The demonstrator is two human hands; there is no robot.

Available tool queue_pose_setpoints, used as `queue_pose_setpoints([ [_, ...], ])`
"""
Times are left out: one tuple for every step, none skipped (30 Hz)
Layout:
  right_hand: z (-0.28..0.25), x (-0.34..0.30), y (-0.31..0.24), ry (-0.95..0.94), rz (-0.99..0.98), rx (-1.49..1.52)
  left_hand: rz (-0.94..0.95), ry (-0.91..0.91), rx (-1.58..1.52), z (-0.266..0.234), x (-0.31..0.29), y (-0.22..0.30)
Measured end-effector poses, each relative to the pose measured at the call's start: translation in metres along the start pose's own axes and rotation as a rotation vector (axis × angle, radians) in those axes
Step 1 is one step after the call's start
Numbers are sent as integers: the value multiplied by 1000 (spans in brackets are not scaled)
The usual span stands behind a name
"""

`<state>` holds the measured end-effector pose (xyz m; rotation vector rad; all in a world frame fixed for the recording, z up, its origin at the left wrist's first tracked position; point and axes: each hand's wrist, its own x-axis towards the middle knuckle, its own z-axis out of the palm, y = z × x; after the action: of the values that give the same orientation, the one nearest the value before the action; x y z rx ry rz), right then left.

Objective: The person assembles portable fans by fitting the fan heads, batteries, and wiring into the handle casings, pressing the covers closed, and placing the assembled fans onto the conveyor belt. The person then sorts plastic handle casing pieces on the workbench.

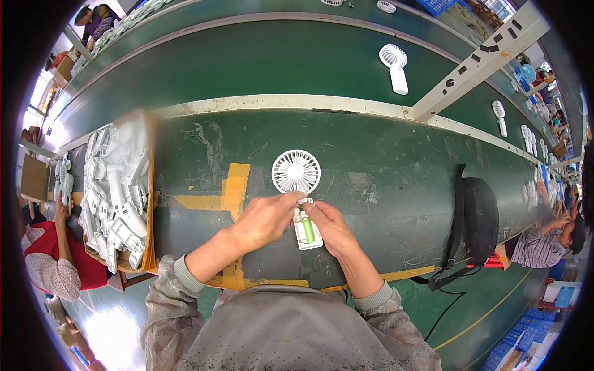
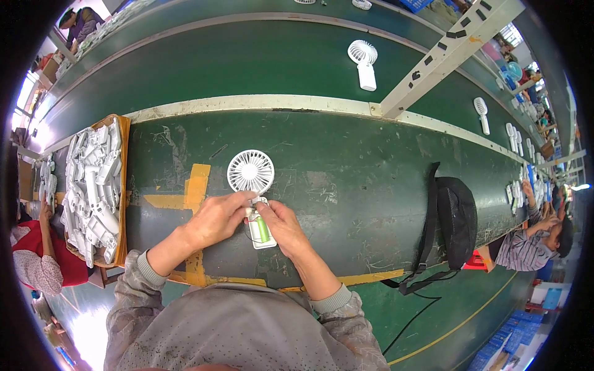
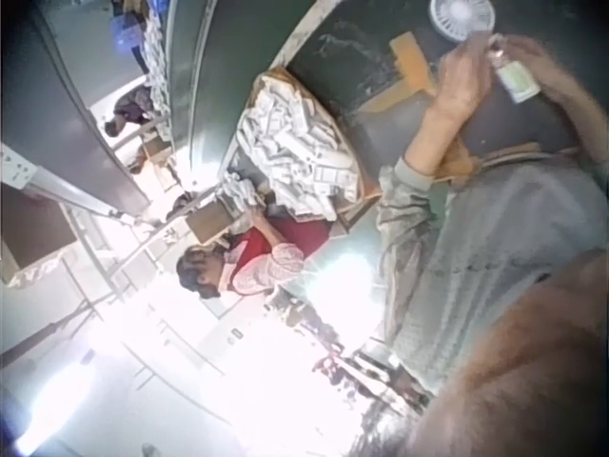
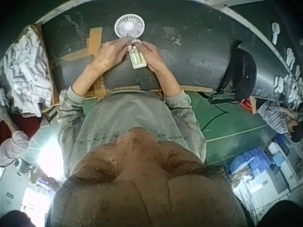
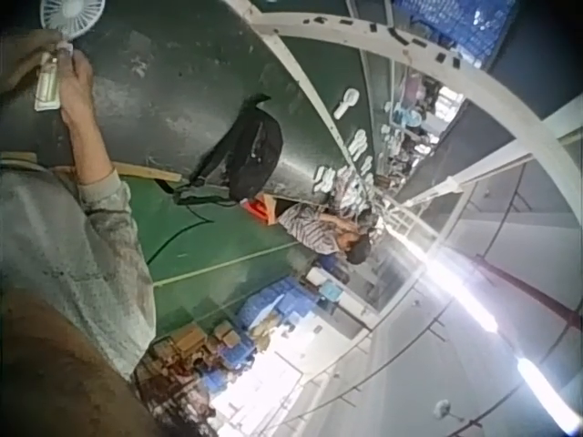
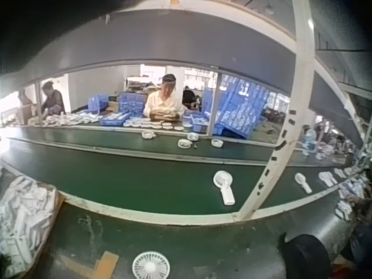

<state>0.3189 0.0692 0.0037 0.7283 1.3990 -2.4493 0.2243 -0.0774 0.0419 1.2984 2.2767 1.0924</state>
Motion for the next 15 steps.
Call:
queue_pose_setpoints([
  [-1, 1, 1, 2, 1, 2, 51, -8, 0, -2, -6, -7],
  [-2, 3, 3, -4, -13, 57, 51, -10, -1, -2, -11, -12],
  [-3, 4, 5, -13, -25, 111, 140, 63, 61, 0, -16, -15],
  [-3, 3, 5, -13, -21, 111, 230, 137, 124, 2, -21, -17],
  [-3, 3, 5, -5, -25, 102, 226, 138, 122, 5, -25, -17],
  [-3, 3, 5, 2, -30, 91, 265, 172, 156, 8, -27, -16],
  [-3, 3, 6, 1, -28, 88, 305, 208, 190, 11, -29, -15],
  [-2, 3, 9, 16, -48, 85, 312, 250, 193, 14, -29, -16],
  [-1, 4, 11, 30, -70, 82, 310, 254, 192, 17, -29, -14],
  [0, 4, 13, 29, -69, 79, 266, 280, 184, 19, -30, -11],
  [1, 5, 15, 42, -80, 110, 221, 306, 175, 22, -30, -8],
  [2, 5, 17, 55, -90, 141, 220, 308, 175, 26, -30, -5],
  [5, 5, 19, 54, -89, 139, 151, 334, 160, 31, -31, -2],
  [7, 5, 21, 66, -104, 171, 82, 359, 145, 34, -32, 1],
  [9, 4, 22, 78, -119, 203, 51, 359, 135, 38, -33, 1],
])
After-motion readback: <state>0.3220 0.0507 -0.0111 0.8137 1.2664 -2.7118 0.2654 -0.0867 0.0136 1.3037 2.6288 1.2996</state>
